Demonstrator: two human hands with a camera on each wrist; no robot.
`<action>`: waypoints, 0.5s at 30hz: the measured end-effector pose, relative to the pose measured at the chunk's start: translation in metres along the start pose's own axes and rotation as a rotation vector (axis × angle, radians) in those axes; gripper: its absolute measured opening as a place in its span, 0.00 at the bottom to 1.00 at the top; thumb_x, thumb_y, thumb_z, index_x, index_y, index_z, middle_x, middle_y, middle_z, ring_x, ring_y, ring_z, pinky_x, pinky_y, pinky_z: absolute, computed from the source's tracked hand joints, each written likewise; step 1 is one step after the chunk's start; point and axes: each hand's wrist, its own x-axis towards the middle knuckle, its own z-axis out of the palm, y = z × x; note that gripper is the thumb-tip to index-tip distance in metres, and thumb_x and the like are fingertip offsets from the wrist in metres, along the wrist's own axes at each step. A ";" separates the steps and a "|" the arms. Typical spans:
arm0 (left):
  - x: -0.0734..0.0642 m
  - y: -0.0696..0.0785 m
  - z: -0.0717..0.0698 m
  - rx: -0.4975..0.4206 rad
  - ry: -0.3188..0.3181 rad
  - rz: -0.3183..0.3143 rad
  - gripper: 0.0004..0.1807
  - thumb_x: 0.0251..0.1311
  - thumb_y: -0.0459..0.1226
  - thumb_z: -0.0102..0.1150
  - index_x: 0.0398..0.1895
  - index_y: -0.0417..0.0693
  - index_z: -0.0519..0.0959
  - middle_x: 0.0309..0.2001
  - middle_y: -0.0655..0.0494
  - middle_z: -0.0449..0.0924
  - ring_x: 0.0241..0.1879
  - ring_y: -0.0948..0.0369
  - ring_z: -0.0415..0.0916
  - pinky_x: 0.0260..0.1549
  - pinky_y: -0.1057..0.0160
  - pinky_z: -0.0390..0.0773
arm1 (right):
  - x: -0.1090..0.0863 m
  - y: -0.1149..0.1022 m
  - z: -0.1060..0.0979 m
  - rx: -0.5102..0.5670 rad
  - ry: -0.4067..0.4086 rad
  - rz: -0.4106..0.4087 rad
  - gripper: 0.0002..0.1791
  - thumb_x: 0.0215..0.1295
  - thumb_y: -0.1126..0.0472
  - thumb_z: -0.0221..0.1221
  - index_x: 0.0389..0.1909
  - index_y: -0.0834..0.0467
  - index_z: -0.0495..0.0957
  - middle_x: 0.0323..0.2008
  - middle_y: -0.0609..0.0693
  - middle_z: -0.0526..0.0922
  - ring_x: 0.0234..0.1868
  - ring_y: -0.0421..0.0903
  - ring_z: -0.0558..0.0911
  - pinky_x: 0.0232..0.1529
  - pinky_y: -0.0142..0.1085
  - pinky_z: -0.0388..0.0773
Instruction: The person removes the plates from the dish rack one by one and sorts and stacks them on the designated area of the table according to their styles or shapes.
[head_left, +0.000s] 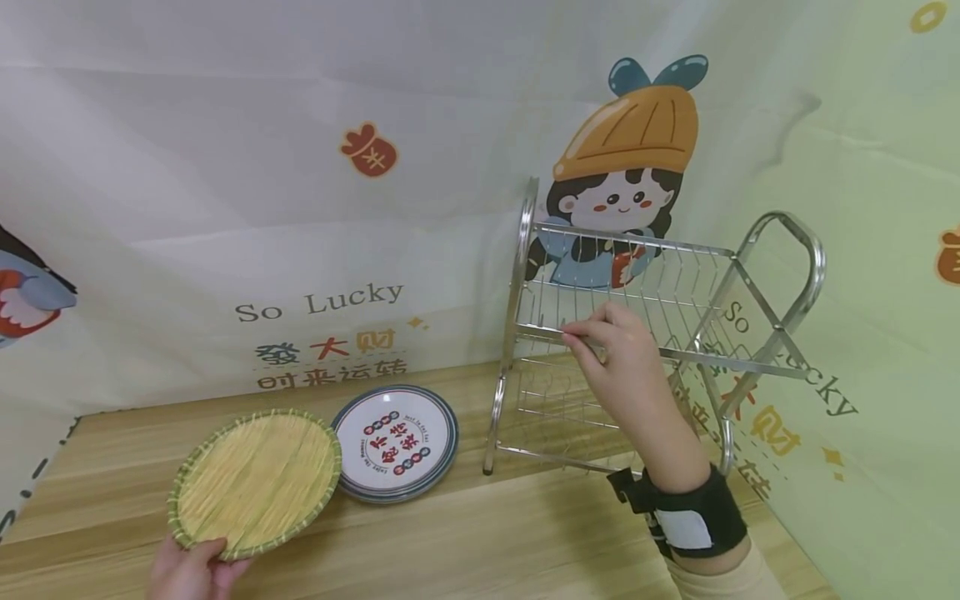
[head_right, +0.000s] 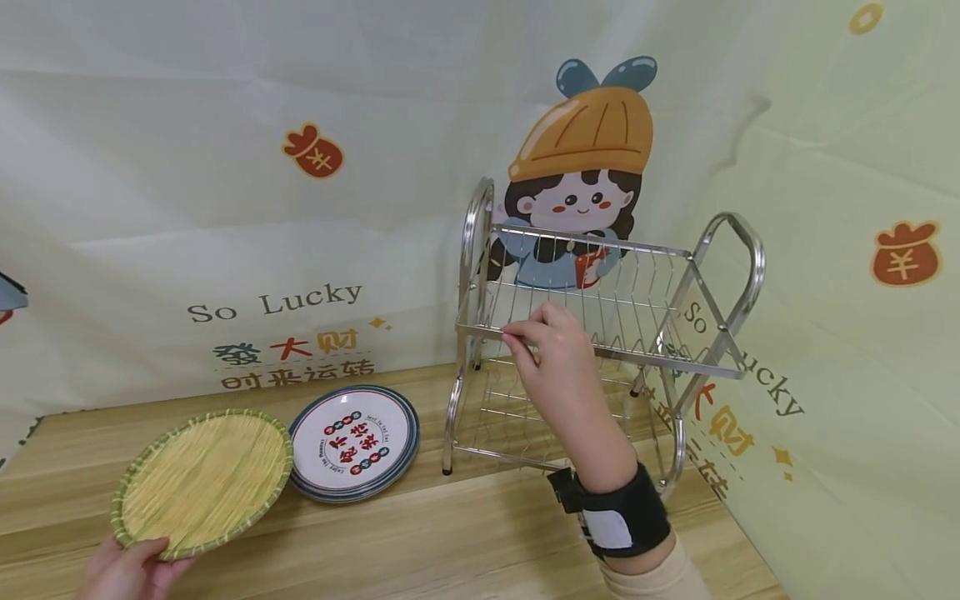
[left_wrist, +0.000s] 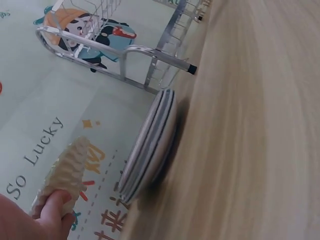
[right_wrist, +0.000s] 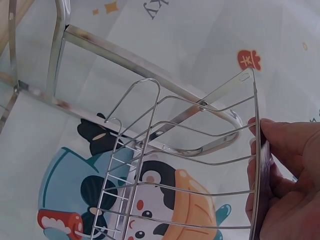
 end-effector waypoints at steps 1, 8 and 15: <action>0.001 0.002 -0.003 0.027 0.094 -0.053 0.35 0.57 0.18 0.28 0.61 0.64 0.48 0.33 0.60 0.78 0.35 0.60 0.78 0.40 0.56 0.75 | 0.000 0.000 0.000 0.000 -0.002 0.003 0.06 0.51 0.61 0.62 0.30 0.59 0.82 0.24 0.44 0.68 0.28 0.42 0.64 0.28 0.33 0.62; 0.005 0.005 -0.013 0.071 0.384 -0.252 0.42 0.61 0.23 0.25 0.61 0.79 0.26 0.36 0.66 0.76 0.26 0.62 0.77 0.42 0.57 0.75 | 0.000 -0.001 -0.001 -0.009 -0.003 0.018 0.06 0.52 0.61 0.62 0.30 0.58 0.81 0.25 0.44 0.69 0.28 0.42 0.65 0.28 0.33 0.63; 0.005 -0.004 -0.021 0.200 0.482 -0.203 0.40 0.60 0.23 0.27 0.64 0.69 0.26 0.17 0.67 0.71 0.23 0.64 0.77 0.37 0.60 0.77 | 0.000 -0.001 0.000 -0.008 -0.007 0.018 0.06 0.52 0.60 0.61 0.31 0.58 0.82 0.25 0.44 0.68 0.28 0.44 0.66 0.27 0.33 0.63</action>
